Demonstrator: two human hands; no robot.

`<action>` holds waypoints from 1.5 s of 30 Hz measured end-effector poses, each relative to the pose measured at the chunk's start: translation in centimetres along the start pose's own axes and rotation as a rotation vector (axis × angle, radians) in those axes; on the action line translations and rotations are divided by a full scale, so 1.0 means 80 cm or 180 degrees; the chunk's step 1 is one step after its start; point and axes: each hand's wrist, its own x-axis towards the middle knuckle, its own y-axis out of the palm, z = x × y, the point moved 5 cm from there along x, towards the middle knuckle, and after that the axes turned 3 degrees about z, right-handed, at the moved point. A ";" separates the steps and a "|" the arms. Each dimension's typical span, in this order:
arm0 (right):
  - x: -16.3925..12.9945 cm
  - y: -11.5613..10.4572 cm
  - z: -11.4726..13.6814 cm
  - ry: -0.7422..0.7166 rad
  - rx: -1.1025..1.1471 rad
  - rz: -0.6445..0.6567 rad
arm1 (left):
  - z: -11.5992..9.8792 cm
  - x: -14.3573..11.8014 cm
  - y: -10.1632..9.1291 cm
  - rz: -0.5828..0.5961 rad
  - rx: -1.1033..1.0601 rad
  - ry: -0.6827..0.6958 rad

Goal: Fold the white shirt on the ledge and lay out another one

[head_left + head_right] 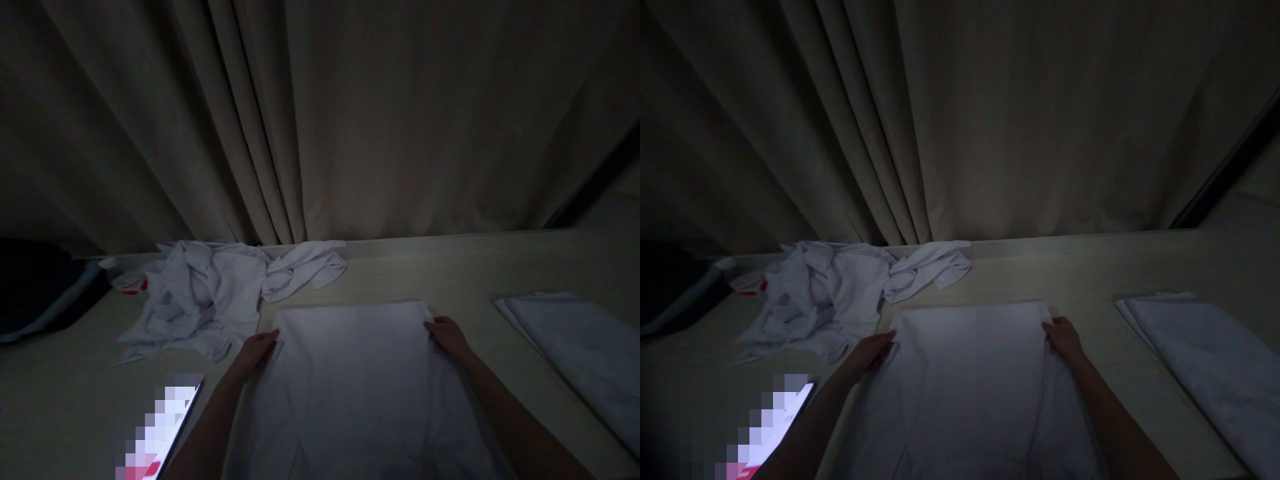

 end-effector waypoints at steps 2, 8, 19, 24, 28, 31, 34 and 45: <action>-0.001 -0.002 -0.001 -0.0012 0.0010 0.0038 | 0.001 -0.003 -0.006 -0.0027 0.0131 0.0126; -0.018 -0.026 0.012 -0.0195 -0.0440 -0.0240 | 0.009 0.003 -0.019 -0.0115 0.0609 0.0488; -0.154 0.123 0.177 -0.2004 -0.0603 0.0031 | 0.016 -0.014 -0.008 -0.0680 0.1690 0.0629; -0.238 0.258 0.265 -0.2979 -0.0904 0.0463 | 0.014 -0.035 0.000 -0.1025 0.2287 0.0860; -0.255 0.330 0.301 -0.2901 -0.1232 0.0509 | 0.021 -0.029 0.002 -0.1013 0.2407 0.0924; -0.251 0.353 0.310 -0.2898 -0.1412 0.0476 | 0.026 -0.017 -0.002 -0.0957 0.2318 0.0858; -0.247 0.357 0.313 -0.3026 -0.1560 0.0395 | 0.028 -0.009 -0.006 -0.0950 0.2189 0.0861; -0.233 0.365 0.309 -0.2900 -0.1659 0.0577 | 0.024 -0.012 -0.010 -0.0799 0.2238 0.1020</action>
